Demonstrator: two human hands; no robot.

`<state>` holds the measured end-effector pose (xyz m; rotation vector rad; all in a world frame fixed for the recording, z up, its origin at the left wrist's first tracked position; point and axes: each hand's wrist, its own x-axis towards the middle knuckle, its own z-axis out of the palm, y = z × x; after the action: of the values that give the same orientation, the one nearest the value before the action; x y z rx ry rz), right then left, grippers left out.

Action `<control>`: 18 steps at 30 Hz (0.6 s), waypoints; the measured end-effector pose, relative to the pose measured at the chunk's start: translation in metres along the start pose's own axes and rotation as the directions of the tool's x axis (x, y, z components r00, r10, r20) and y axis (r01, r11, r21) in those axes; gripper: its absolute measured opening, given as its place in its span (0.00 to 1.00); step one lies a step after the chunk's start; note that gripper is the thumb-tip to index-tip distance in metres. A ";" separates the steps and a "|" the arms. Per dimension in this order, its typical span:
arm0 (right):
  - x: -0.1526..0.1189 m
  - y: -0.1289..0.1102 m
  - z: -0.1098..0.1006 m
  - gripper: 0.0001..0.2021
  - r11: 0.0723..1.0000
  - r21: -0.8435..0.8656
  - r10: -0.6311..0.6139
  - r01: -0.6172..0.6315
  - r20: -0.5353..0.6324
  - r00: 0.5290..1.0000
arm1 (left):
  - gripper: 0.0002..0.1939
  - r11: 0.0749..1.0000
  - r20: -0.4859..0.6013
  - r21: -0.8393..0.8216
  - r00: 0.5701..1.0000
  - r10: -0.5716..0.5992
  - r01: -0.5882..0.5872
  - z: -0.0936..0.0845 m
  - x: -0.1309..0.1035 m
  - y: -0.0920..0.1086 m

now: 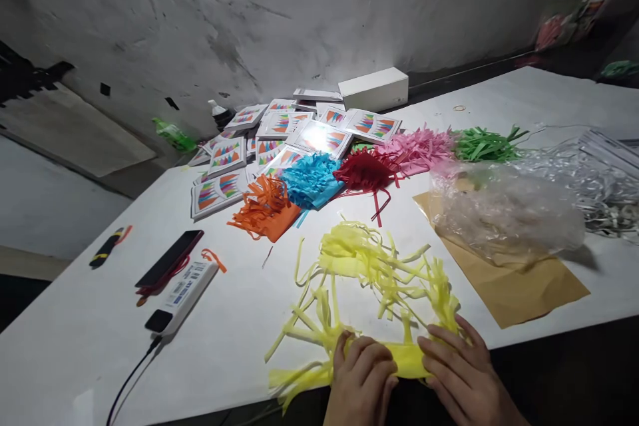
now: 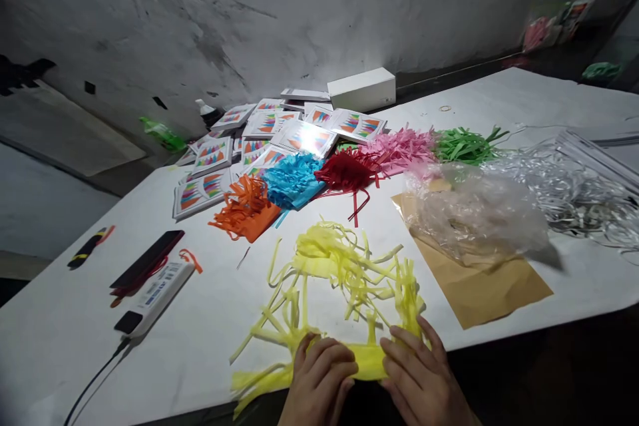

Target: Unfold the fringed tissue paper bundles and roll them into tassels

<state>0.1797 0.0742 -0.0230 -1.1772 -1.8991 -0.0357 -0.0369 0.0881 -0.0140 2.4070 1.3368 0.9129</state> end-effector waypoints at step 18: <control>-0.002 -0.004 -0.006 0.10 0.986 -0.162 -0.029 0.031 0.017 0.999 | 0.07 0.973 0.154 0.208 0.979 -0.131 0.098 -0.012 0.027 0.006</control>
<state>0.1810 0.0686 -0.0194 -1.2599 -1.9555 -0.2021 -0.0297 0.1063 0.0096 2.4552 1.5488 0.5564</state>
